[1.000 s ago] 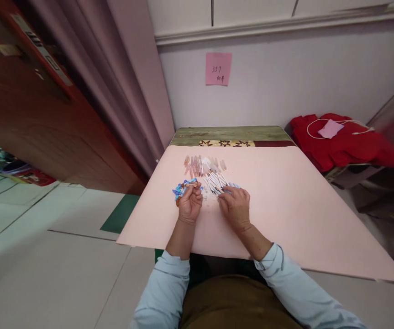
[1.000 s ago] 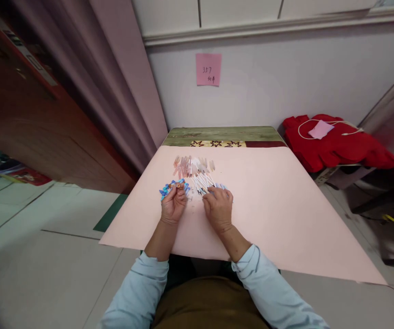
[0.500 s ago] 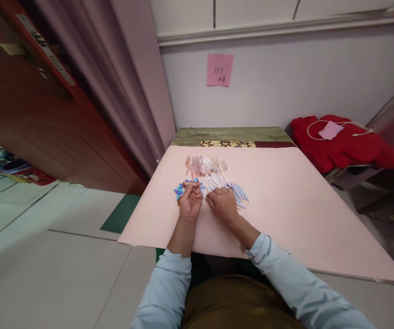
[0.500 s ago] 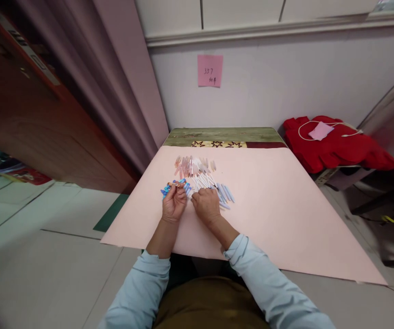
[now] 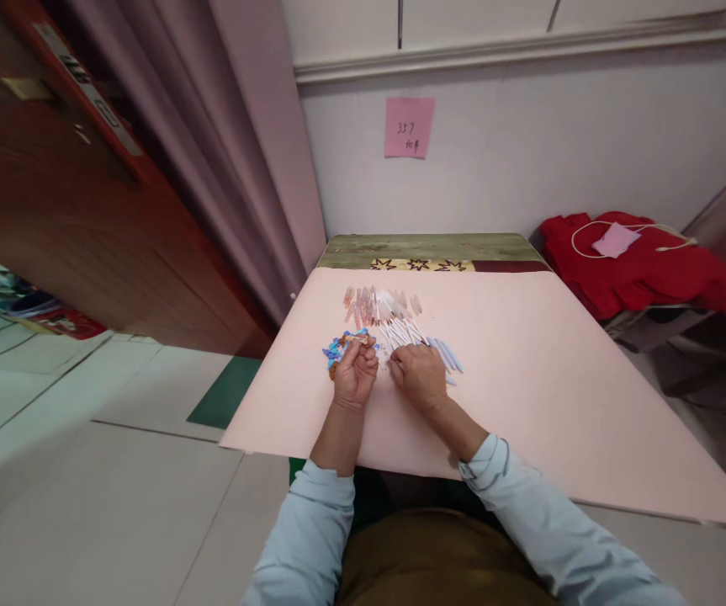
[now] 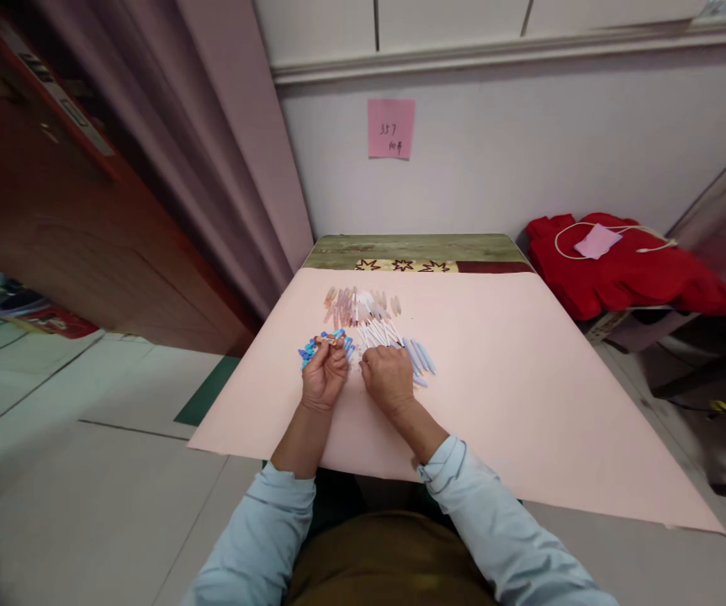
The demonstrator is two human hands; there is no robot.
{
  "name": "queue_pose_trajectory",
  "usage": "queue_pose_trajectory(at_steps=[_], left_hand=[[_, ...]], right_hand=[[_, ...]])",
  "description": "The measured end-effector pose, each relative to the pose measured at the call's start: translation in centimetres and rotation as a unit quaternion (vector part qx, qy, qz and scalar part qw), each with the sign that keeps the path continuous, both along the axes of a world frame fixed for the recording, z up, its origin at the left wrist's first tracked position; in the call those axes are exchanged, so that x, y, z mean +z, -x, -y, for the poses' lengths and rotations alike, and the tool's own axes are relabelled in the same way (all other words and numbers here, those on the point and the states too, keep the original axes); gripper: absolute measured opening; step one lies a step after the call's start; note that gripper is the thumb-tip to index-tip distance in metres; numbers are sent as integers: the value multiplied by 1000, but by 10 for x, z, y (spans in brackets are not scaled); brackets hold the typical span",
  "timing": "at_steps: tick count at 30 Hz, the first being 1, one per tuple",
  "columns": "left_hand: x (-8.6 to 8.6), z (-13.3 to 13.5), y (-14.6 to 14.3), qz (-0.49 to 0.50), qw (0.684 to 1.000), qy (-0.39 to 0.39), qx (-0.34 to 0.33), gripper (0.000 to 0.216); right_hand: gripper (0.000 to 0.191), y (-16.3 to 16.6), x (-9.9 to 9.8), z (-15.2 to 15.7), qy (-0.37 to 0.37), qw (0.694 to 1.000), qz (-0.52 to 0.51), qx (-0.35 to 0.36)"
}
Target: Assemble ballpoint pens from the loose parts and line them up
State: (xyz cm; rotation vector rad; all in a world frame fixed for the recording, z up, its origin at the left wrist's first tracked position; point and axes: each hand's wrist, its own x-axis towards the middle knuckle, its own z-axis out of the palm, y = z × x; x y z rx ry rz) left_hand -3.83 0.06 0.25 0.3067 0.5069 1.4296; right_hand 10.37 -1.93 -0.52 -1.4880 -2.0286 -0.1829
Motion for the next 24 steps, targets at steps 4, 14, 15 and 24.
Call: queue_pose_trajectory(at_steps=[4, 14, 15, 24], left_hand=[[-4, 0, -1, -1, 1000, -10, -17, 6], [-5, 7, -12, -128, 989, -17, -78, 19], [-4, 7, -13, -136, 987, -16, -82, 19], [-3, 8, -18, -160, 978, -59, -117, 17]], right_hand=[[13, -19, 0, 2, -41, 997, -66, -5], [11, -27, 2, 9, -96, 965, -245, 5], [10, -27, 3, 10, -95, 962, -258, 10], [7, -26, 10, 15, -91, 953, -283, 58]])
